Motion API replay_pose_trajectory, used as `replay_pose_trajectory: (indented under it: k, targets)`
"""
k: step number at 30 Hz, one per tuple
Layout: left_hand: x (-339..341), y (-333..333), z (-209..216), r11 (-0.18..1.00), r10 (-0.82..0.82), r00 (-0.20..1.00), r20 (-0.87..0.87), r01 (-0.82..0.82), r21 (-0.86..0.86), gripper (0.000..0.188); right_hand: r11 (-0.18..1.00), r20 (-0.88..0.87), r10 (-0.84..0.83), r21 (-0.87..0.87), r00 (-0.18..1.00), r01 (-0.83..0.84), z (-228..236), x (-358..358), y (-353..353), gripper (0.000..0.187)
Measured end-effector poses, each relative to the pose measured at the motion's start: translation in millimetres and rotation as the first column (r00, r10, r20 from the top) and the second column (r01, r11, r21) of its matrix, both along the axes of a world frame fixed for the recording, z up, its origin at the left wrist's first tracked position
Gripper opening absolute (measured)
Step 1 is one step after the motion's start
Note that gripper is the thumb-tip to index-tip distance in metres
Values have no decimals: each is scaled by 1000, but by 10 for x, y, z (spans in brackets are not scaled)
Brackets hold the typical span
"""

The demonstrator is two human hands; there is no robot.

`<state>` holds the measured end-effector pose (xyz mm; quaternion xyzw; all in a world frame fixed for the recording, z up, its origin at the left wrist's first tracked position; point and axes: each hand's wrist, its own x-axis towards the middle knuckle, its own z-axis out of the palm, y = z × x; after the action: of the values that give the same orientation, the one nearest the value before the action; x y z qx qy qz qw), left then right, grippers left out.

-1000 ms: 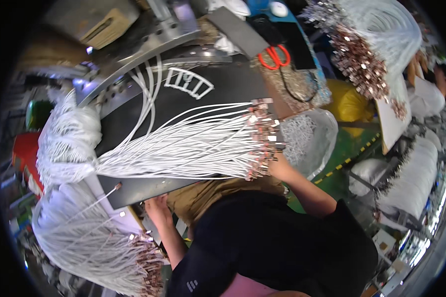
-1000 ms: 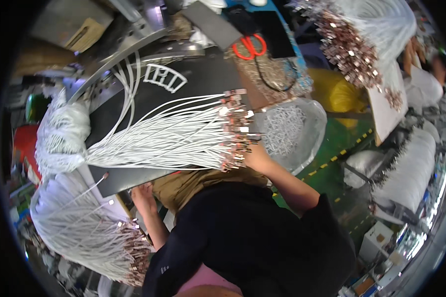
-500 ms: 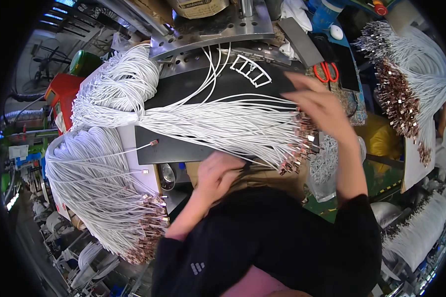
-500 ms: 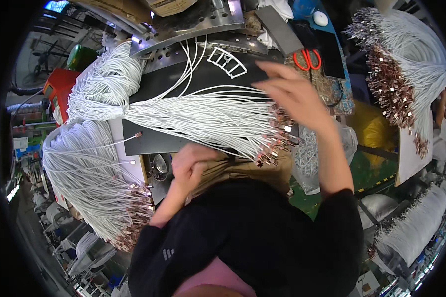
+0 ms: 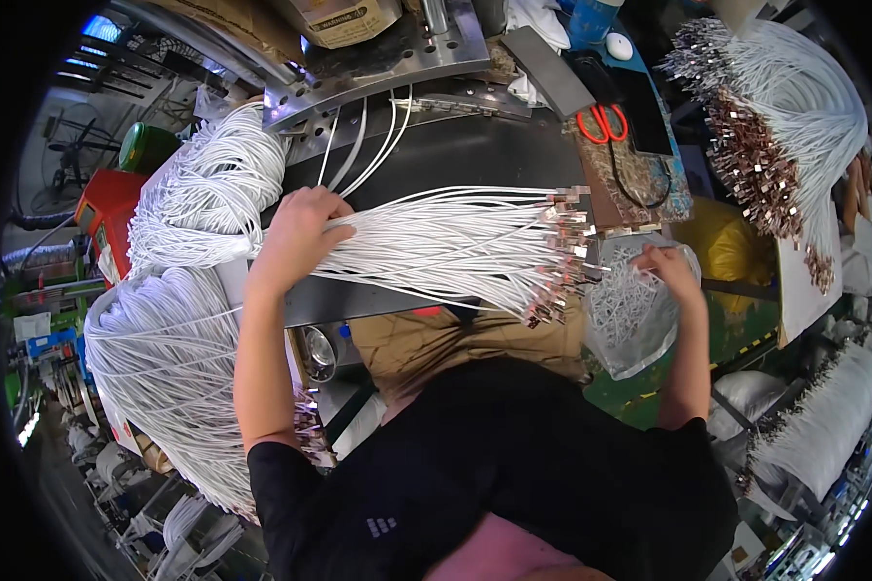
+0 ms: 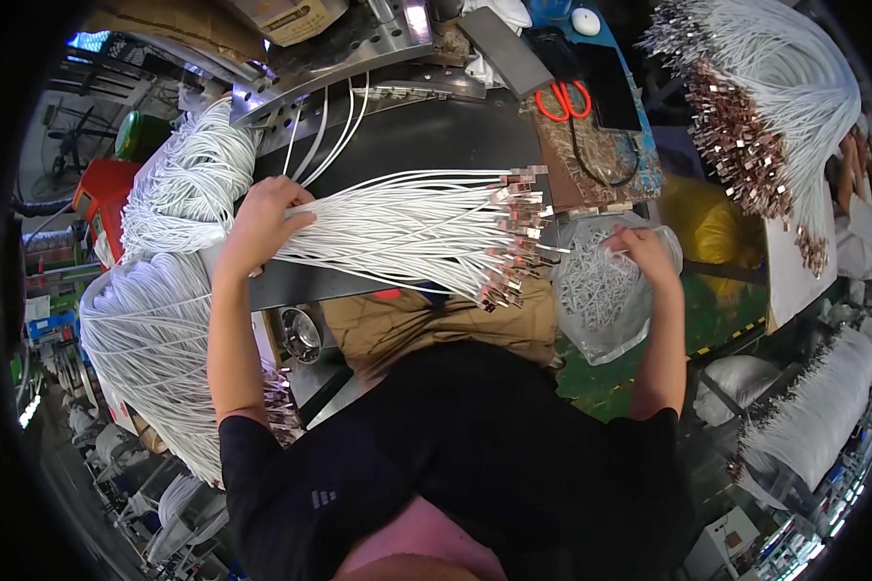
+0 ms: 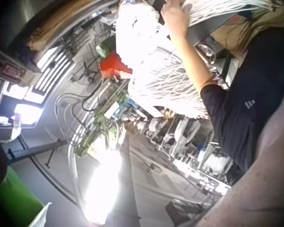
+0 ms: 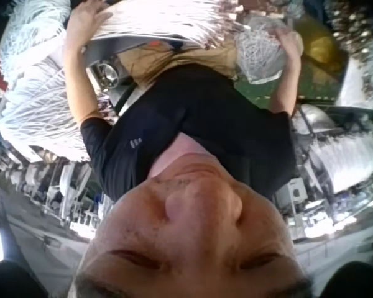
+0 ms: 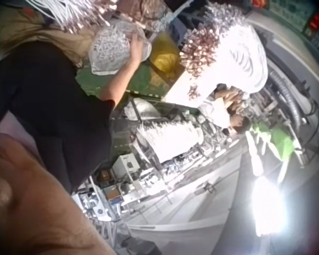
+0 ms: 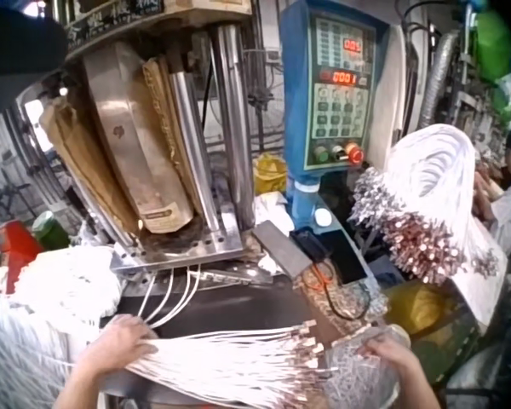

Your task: Sorting and arranging bundles of white wires into a fixture at an assembly station.

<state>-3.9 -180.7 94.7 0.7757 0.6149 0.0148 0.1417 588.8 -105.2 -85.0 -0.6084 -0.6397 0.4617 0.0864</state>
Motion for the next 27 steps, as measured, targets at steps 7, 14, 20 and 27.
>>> replay_pose_trajectory:
  k: [7, 14, 20, 27]
  targets:
    - [-242, -95, 56, 801, 409, 610, 679, -597, 54, 19, 630, -199, -460, 614, 866, 475, 146, -604, -393, 22]
    - [1121, 35, 99, 988, 66, 890, 450, -122, 96, 26, 393, 82, 549, 853, 832, -343, 1816, -2855, -135, 65]
    - [446, -46, -97, 923, 242, 638, 731, -384, 30, 25, 455, 446, 533, 564, 719, -689, 2248, -2932, 389, 46]
    - [61, 46, -375, 872, 376, 727, 575, -488, 47, 18, 237, 287, 553, 846, 782, -478, 1335, -3002, 463, 33]
